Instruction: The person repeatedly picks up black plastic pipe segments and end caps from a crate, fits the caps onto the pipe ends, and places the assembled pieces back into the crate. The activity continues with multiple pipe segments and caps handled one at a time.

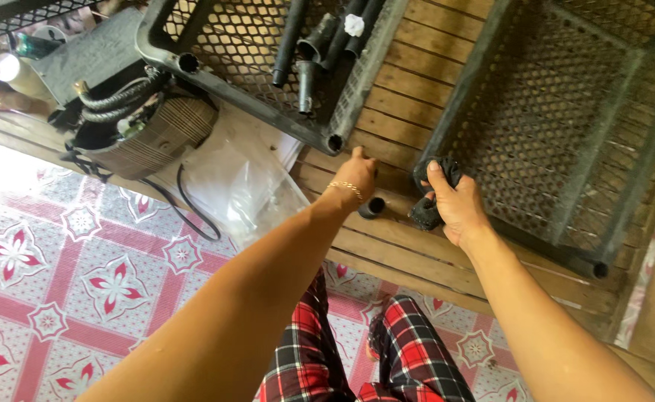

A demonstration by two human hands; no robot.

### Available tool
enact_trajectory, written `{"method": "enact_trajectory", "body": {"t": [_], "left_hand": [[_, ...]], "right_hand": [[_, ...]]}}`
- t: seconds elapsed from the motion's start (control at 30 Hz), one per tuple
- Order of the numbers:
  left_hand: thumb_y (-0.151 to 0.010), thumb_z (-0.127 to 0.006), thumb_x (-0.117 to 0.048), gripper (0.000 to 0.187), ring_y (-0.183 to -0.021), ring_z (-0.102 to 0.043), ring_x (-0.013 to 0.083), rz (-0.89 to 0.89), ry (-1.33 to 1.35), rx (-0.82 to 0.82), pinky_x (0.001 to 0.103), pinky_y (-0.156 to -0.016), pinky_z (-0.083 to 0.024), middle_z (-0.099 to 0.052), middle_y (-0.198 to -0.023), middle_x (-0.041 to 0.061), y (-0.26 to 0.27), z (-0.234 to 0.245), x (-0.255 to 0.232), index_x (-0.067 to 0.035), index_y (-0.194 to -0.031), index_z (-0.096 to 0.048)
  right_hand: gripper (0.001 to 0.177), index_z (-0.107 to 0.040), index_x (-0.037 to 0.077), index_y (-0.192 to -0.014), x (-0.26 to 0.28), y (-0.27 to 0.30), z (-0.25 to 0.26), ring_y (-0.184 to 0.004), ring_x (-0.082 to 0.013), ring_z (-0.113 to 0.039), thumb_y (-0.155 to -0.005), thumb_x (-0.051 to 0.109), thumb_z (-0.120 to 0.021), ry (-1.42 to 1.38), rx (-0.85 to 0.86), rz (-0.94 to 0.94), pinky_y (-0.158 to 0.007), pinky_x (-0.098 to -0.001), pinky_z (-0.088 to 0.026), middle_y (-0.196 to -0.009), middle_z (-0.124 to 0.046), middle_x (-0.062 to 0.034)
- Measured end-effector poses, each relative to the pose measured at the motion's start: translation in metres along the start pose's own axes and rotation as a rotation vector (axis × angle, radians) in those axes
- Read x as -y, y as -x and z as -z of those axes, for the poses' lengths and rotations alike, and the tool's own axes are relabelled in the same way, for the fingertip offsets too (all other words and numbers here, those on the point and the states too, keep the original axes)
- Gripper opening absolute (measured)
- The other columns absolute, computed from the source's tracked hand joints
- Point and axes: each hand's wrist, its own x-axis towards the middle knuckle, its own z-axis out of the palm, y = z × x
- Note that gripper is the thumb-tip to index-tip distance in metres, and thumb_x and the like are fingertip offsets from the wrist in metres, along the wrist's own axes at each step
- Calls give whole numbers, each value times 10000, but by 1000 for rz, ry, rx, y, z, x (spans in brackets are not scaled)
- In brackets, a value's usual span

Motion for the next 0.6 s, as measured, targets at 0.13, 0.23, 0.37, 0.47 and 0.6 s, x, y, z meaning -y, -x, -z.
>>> {"method": "enact_trajectory", "body": {"t": [0.13,0.23,0.37,0.47,0.6], "left_hand": [[-824,-792,-249,409,-987,-604,440,-248,203,-403,519,-835,-536,-549,-1112,233,-16,45,0,-101,-1160,-613],[-879,-674,-26,410,-1035,-590,409,9,93,-506,488,-870,-546,-499,-1197,202,-56,78,29,-98,-1258,-535],[-862,-632,-20,542,-1106,-583,452,197,-87,-315,517,-852,-550,-402,-1461,169,-105,93,97,-69,-1359,-421],[-905,-585,-49,576,-1114,-572,471,202,-95,-214,545,-848,-526,-364,-1489,164,-132,84,137,-98,-1436,-365],[-979,-547,-100,407,-1077,-627,459,253,-142,-65,500,-889,-550,-473,-1365,236,-131,78,152,-82,-1378,-465]], "right_hand": [[359,-705,73,-983,2,-3,-10,-737,-109,-530,-967,431,-702,24,-17,35,-662,-292,-496,-887,-660,-1],[360,-701,70,-969,2,-1,-11,-709,-118,-516,-954,430,-692,41,-74,-45,-627,-318,-496,-878,-652,0],[356,-714,76,-997,-8,3,-10,-713,-108,-536,-948,428,-697,75,-109,-37,-645,-296,-496,-894,-680,0],[365,-712,67,-993,-16,-1,-7,-702,-110,-540,-958,430,-694,109,-141,-18,-641,-297,-493,-885,-687,-4],[366,-709,59,-979,-22,1,-6,-698,-112,-556,-965,424,-690,129,-177,-26,-630,-305,-499,-865,-693,-6]]}}
